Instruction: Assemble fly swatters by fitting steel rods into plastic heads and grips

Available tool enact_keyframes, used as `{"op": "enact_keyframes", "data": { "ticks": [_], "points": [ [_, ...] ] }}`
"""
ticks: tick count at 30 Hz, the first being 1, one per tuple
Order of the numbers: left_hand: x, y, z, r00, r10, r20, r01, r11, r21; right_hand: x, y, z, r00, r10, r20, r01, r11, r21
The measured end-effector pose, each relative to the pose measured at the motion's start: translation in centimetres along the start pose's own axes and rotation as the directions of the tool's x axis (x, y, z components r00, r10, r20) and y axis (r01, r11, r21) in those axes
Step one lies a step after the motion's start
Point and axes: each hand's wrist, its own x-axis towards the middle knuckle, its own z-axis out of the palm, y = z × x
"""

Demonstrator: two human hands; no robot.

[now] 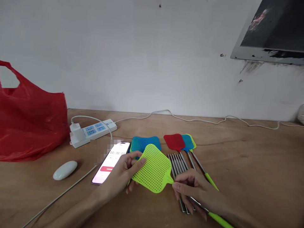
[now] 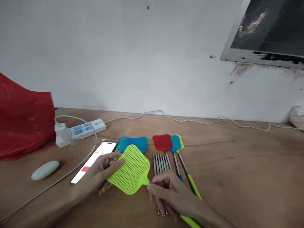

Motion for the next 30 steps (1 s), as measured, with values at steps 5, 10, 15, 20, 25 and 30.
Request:
{"op": "enact_keyframes", "data": {
  "ticks": [5,10,15,20,25,30],
  "points": [
    [1.1,0.2,-1.5,0.943,0.073,-0.324,-0.106,0.991,-0.086,0.5,0.5,-2.2,0.983,-0.073,-0.167,0.088,0.992,0.088],
    [0.5,-0.2,0.5,0.999,0.011,-0.053,-0.010,0.999,0.032,1.4,0.9,-1.8,0.936,-0.204,-0.286,0.268,0.941,0.207],
    [0.3,-0.8,1.0,0.998,-0.055,0.009,0.055,0.996,0.065,0.6,0.4,-1.0,0.940,-0.190,-0.283,0.280,0.904,0.324],
    [0.4,-0.8,0.8,0.995,-0.089,0.048,0.085,0.993,0.080,0.0,0.1,-0.9,0.991,-0.120,-0.064,0.136,0.885,0.446],
    [0.1,-0.5,0.9,0.999,0.037,-0.022,-0.037,0.999,-0.017,0.1,-0.2,-0.9,0.990,-0.105,-0.098,0.140,0.861,0.489],
    [-0.3,0.0,0.6,0.997,0.034,0.074,-0.037,0.998,0.040,0.1,-0.3,-1.4,0.965,-0.123,-0.232,0.221,0.858,0.464]
  ]
}}
